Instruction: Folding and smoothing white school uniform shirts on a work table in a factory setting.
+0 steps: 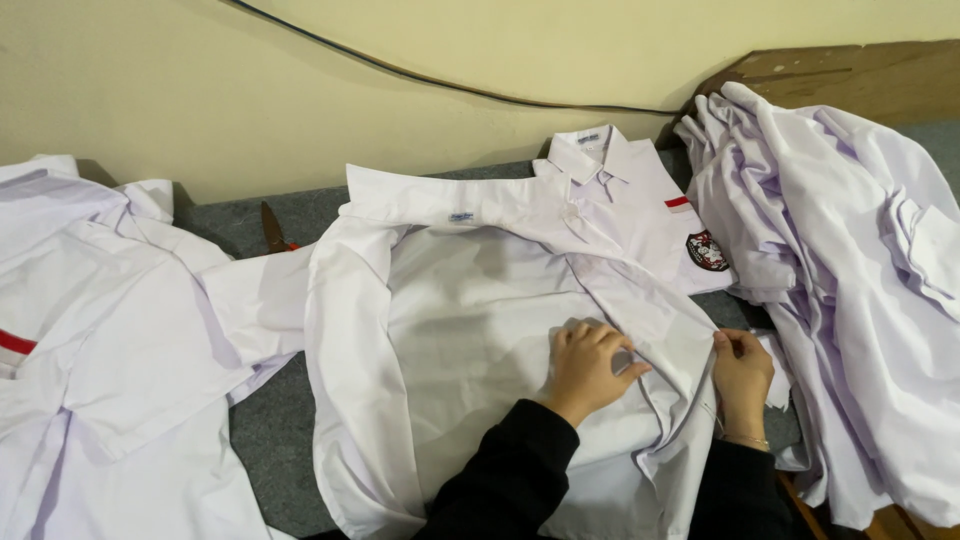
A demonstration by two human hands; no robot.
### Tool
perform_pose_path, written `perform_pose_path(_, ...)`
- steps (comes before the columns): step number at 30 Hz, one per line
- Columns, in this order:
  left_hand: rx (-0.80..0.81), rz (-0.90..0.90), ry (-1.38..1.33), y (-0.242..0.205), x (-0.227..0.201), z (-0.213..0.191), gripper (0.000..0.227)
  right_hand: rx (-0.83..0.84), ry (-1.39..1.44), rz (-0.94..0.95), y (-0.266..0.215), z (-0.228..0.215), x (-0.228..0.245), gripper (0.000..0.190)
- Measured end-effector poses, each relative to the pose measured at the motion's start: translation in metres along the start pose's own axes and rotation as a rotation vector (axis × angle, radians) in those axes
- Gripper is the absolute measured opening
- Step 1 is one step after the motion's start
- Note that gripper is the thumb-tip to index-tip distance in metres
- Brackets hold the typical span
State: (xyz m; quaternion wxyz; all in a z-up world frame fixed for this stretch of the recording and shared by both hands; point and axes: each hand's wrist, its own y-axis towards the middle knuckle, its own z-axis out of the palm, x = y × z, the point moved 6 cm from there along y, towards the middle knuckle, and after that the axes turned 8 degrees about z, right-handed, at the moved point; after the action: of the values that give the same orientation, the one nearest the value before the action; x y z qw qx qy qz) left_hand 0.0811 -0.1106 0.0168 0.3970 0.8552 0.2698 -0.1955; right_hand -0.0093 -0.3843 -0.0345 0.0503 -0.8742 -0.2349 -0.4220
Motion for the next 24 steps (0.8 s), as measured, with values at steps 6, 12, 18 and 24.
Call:
perform_pose_path(6, 0.107, -0.112, 0.145, 0.002, -0.008, 0.027, 0.037, 0.007, 0.001, 0.015, -0.005, -0.002, 0.005, 0.017)
perform_pose_path(12, 0.131, -0.143, 0.157, -0.005, 0.001, 0.041, 0.026, -0.010, 0.029, 0.012, -0.006, -0.002, 0.003, 0.015)
perform_pose_path(18, 0.093, -0.153, 0.110, -0.008, 0.015, 0.057, 0.012, -0.003, 0.022, 0.009, -0.003, -0.001, 0.000, 0.016)
perform_pose_path(24, 0.072, -0.257, -0.155, -0.008, 0.030, 0.045, 0.009, 0.002, 0.036, 0.013, -0.004, -0.002, 0.001, 0.015)
